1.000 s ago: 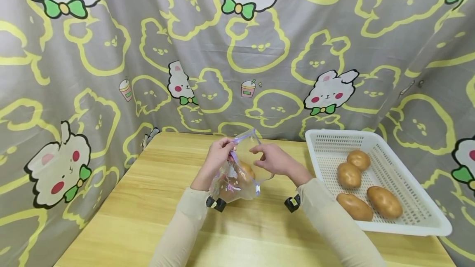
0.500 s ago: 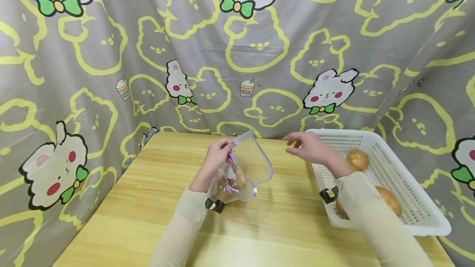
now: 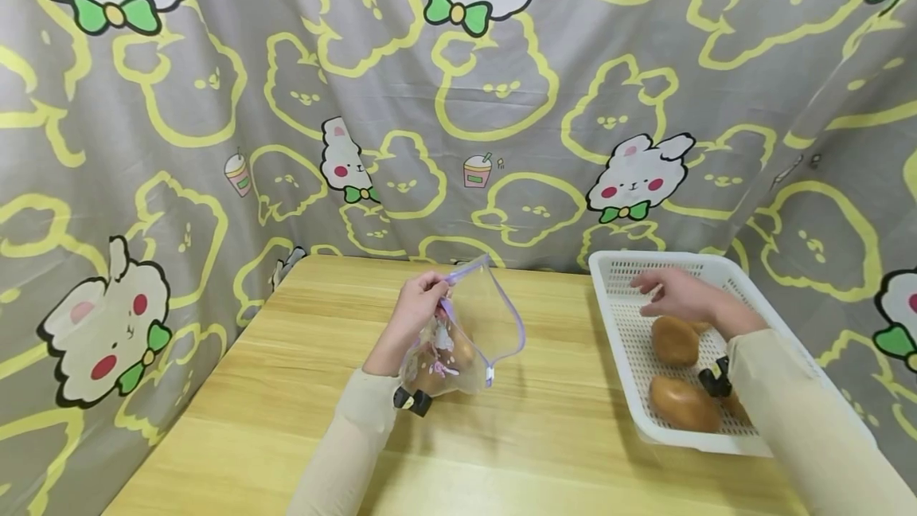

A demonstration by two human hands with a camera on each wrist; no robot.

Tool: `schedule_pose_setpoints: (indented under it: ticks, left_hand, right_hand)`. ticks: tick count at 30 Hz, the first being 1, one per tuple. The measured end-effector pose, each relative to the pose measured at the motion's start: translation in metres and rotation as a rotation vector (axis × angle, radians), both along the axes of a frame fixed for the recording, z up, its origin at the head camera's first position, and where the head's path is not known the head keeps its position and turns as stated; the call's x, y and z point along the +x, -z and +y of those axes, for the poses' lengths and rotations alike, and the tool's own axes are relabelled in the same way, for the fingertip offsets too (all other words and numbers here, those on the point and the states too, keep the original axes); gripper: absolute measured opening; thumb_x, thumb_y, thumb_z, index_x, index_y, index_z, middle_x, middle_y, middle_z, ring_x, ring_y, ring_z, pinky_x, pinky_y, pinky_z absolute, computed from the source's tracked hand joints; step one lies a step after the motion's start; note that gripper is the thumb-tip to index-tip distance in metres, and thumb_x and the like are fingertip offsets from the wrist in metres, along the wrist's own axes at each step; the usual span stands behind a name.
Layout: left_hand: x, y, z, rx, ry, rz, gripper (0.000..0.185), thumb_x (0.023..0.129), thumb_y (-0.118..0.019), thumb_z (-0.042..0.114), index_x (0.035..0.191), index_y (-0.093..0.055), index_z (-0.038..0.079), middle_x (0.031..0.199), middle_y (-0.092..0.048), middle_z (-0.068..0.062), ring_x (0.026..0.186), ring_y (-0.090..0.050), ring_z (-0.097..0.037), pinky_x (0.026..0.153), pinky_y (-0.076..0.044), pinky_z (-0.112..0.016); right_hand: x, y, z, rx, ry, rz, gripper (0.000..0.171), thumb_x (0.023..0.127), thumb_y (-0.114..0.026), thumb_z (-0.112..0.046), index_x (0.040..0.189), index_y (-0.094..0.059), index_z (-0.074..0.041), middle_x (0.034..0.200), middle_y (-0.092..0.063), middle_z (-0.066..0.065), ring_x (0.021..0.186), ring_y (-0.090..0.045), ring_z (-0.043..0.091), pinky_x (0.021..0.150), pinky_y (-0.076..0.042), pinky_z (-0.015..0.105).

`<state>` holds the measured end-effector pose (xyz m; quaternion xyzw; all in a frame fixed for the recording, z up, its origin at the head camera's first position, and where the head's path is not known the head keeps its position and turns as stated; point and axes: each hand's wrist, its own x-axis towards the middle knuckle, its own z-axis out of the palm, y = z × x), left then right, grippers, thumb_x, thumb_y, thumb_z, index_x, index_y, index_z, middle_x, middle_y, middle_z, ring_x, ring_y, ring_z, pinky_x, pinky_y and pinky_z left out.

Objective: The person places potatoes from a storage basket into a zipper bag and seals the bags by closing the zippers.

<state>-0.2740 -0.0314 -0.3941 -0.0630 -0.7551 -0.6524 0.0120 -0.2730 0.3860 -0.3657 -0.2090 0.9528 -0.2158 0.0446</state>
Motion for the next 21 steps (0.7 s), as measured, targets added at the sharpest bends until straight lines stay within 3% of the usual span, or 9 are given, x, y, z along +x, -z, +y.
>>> schedule_pose_setpoints:
  ticks: [5, 12, 17, 21]
  left_hand:
    - [0.003, 0.0, -0.001, 0.001, 0.002, 0.006, 0.018, 0.094, -0.051, 0.01, 0.093, -0.062, -0.005, 0.07, -0.053, -0.004, 0.048, -0.052, -0.009, 0.046, -0.045, -0.021]
    - [0.006, 0.001, -0.003, 0.007, 0.004, 0.012, 0.018, 0.095, -0.051, 0.009, 0.094, -0.062, -0.004, 0.072, -0.053, -0.005, 0.048, -0.051, -0.009, 0.045, -0.045, -0.02]
    - [0.006, 0.0, -0.004, 0.004, -0.002, 0.018, 0.017, 0.095, -0.051, 0.01, 0.094, -0.063, -0.002, 0.072, -0.053, -0.004, 0.049, -0.052, -0.009, 0.047, -0.047, -0.021]
    - [0.005, -0.001, -0.005, 0.006, 0.008, 0.007, 0.017, 0.096, -0.052, 0.009, 0.095, -0.064, -0.003, 0.073, -0.054, -0.005, 0.05, -0.051, -0.009, 0.048, -0.047, -0.023]
  right_hand:
    - [-0.003, 0.012, 0.023, 0.038, 0.011, -0.057, 0.052, 0.077, -0.077, -0.016, 0.12, -0.057, 0.008, 0.104, -0.063, 0.024, 0.088, -0.063, 0.031, 0.07, -0.052, 0.033]
    - [-0.002, 0.031, 0.046, 0.07, 0.026, -0.106, 0.06, 0.073, -0.079, -0.017, 0.119, -0.053, 0.011, 0.103, -0.06, 0.03, 0.081, -0.062, 0.028, 0.067, -0.053, 0.036]
    - [-0.002, 0.041, 0.053, 0.079, 0.043, -0.123, 0.065, 0.072, -0.08, -0.02, 0.121, -0.052, 0.012, 0.105, -0.058, 0.032, 0.091, -0.059, 0.041, 0.074, -0.051, 0.049]
    - [-0.001, 0.047, 0.056, 0.083, 0.046, -0.13, 0.064, 0.073, -0.08, -0.021, 0.12, -0.051, 0.012, 0.104, -0.059, 0.031, 0.097, -0.055, 0.048, 0.076, -0.05, 0.051]
